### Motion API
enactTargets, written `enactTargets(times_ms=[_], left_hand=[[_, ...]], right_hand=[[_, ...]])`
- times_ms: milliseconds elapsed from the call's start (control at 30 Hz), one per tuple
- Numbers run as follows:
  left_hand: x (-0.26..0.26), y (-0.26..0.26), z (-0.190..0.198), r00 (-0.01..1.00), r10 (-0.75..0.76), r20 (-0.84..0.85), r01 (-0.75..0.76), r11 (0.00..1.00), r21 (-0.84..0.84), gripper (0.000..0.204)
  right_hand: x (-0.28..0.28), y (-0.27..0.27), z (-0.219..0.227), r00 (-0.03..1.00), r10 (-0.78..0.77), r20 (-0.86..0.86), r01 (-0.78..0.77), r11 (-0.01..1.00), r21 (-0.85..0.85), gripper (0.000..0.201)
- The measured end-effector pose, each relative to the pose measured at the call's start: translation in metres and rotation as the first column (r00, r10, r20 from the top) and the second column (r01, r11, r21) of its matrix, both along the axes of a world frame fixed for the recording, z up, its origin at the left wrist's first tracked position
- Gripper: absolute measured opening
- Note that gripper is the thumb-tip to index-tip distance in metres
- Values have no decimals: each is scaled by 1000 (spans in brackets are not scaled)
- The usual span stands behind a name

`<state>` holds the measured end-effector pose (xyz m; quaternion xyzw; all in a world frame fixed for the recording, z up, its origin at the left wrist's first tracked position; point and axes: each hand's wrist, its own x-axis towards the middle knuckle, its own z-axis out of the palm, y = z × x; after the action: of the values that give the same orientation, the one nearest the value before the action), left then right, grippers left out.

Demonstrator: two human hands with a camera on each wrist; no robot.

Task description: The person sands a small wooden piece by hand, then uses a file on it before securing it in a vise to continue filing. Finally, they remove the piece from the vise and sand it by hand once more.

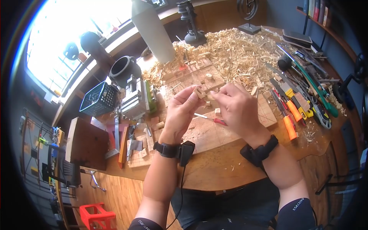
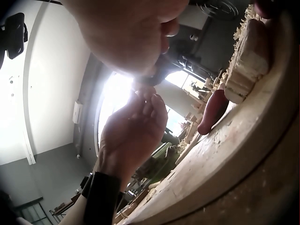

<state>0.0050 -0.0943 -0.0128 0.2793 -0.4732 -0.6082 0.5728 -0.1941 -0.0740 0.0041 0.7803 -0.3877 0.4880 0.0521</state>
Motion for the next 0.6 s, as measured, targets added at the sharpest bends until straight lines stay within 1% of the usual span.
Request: enactTargets(times_ms=[67, 100, 167, 200, 267, 400, 500, 567, 600], left_hand=[[4, 0, 2, 994, -93, -64, 93, 996, -8, 25], [3, 0, 3, 994, -93, -64, 93, 996, -9, 25], [1, 2, 5, 997, -72, -3, 72, 997, 17, 26], [-1, 3, 5, 998, -68, -5, 68, 998, 19, 26], [-5, 4, 6, 999, -45, -28, 46, 997, 60, 28], [-1, 1, 2, 998, -57, 10, 56, 997, 56, 31], [0, 2, 3, 997, -74, -2, 74, 996, 56, 32], [1, 2, 4, 989, -139, -52, 141, 989, 40, 33], [0, 2, 5, 989, -139, -52, 141, 989, 40, 33]], right_hand=[[-4, -5, -3, 994, -81, 77, 78, 996, 33, 26], [-4, -4, -2, 994, -81, 77, 78, 996, 32, 26], [-3, 3, 9, 991, -14, 136, 19, 999, -32, 27], [-1, 3, 8, 991, -11, 133, 15, 999, -30, 27], [1, 3, 5, 990, 131, 49, -129, 991, -42, 28], [0, 2, 5, 991, 125, 42, -124, 992, -28, 29], [0, 3, 5, 987, 150, 53, -149, 988, -32, 30], [1, 3, 5, 985, 164, 58, -162, 986, -35, 29], [1, 3, 5, 985, 164, 58, -162, 986, -35, 29]])
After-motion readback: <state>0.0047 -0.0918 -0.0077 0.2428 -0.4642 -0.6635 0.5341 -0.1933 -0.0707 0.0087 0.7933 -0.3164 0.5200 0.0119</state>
